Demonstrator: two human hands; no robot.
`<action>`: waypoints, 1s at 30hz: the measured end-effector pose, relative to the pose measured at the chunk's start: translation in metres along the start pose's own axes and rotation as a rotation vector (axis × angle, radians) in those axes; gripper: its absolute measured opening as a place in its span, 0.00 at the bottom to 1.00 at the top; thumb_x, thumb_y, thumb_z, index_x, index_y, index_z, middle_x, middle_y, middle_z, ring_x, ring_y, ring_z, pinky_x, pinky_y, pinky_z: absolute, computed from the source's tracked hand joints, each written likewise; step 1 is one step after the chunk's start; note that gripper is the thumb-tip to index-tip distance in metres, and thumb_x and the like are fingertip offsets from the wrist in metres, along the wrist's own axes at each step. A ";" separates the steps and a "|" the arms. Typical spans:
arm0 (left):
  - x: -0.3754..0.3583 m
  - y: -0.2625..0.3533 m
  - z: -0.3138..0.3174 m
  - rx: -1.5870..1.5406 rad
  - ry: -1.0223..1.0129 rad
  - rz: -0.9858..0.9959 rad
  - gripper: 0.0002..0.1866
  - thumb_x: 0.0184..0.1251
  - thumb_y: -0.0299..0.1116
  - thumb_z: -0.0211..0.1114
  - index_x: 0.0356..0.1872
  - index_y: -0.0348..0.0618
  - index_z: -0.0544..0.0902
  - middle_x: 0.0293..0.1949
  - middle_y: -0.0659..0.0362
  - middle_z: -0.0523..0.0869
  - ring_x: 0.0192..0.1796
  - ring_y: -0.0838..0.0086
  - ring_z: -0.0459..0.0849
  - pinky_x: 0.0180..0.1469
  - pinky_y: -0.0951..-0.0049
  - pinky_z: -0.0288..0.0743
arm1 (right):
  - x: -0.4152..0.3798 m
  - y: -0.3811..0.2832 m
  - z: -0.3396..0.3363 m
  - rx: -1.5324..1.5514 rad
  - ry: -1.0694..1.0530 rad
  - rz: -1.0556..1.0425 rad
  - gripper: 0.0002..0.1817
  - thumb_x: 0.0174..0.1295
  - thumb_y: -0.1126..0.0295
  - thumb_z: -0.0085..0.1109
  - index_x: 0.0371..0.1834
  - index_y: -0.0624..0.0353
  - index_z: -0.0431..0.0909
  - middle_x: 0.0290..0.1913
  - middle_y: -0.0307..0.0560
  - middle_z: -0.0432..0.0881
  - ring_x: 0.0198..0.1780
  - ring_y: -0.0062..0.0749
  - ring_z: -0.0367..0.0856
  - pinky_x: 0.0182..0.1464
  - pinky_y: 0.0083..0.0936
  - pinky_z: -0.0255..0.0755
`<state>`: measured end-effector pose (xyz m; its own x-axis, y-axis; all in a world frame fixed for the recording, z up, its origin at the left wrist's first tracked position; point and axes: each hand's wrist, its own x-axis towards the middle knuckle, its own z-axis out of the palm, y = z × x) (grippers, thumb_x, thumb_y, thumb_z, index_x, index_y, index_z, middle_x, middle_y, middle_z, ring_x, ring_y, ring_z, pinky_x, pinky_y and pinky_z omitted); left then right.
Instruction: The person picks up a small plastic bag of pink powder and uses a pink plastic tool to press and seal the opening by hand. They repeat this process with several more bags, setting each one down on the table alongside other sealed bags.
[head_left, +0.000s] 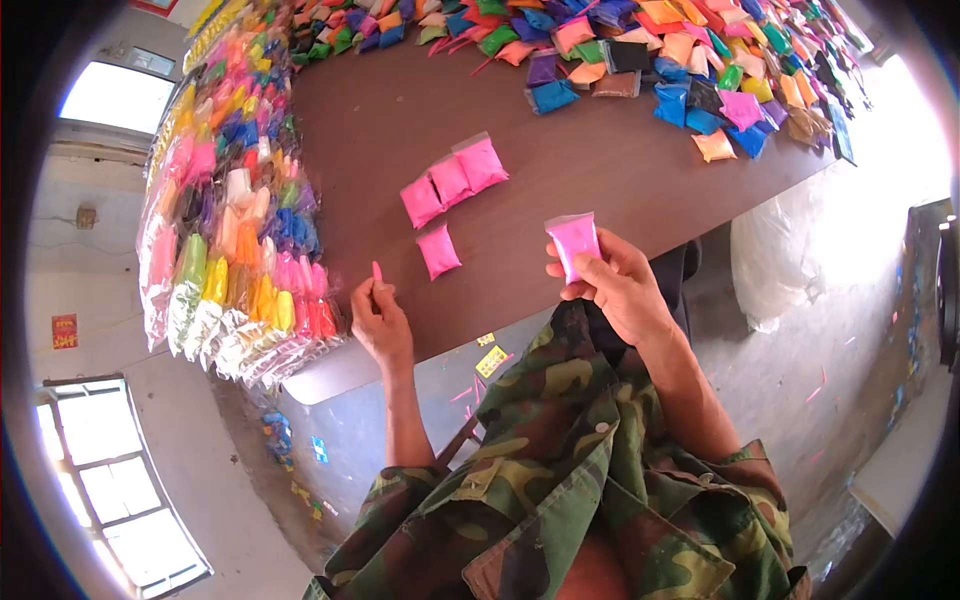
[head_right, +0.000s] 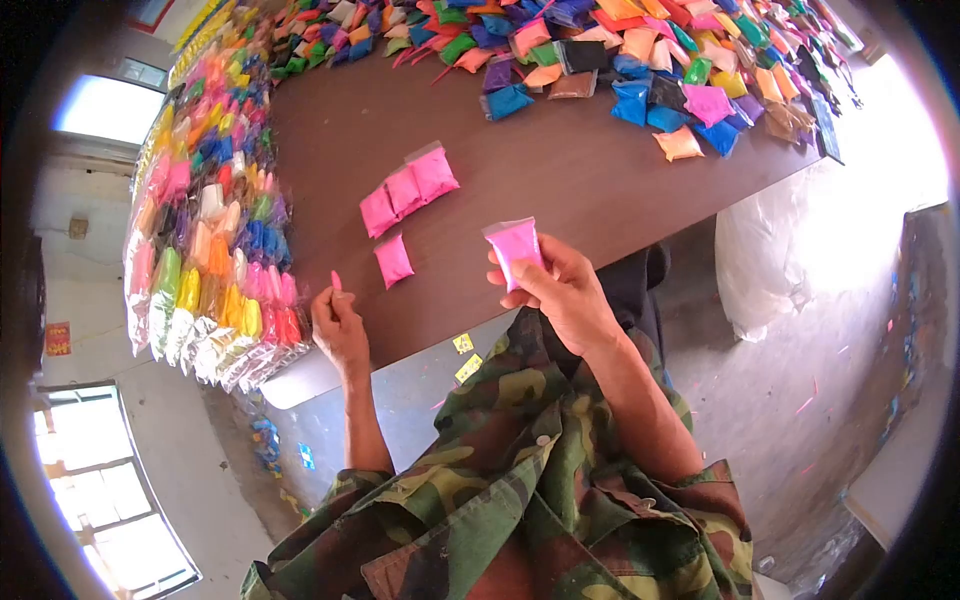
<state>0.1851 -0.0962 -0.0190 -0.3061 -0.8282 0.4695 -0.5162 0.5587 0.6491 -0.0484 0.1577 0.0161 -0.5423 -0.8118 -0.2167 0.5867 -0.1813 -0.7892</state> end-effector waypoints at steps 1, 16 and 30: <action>0.001 0.010 -0.005 -0.023 0.012 -0.033 0.06 0.80 0.29 0.63 0.48 0.40 0.85 0.38 0.55 0.91 0.34 0.72 0.87 0.36 0.68 0.79 | -0.002 0.002 -0.002 -0.017 -0.011 -0.009 0.23 0.83 0.62 0.58 0.73 0.63 0.76 0.60 0.49 0.88 0.57 0.31 0.90 0.47 0.24 0.84; -0.054 0.162 0.051 -0.727 -0.745 -0.418 0.22 0.66 0.31 0.83 0.58 0.32 0.87 0.37 0.66 0.86 0.37 0.85 0.80 0.38 0.81 0.75 | -0.030 -0.008 0.010 -0.160 0.056 -0.068 0.19 0.78 0.71 0.63 0.67 0.69 0.78 0.52 0.43 0.87 0.49 0.22 0.86 0.47 0.22 0.85; -0.063 0.163 0.048 -0.642 -0.797 -0.188 0.12 0.73 0.32 0.79 0.47 0.36 0.87 0.33 0.69 0.86 0.35 0.88 0.78 0.37 0.81 0.72 | -0.040 0.018 -0.014 -0.375 0.057 -0.149 0.13 0.78 0.73 0.62 0.60 0.69 0.83 0.42 0.37 0.83 0.40 0.17 0.78 0.40 0.20 0.73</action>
<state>0.0817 0.0455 0.0287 -0.8252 -0.5624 -0.0526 -0.1590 0.1420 0.9770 -0.0246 0.1952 0.0026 -0.6430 -0.7583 -0.1075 0.2455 -0.0710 -0.9668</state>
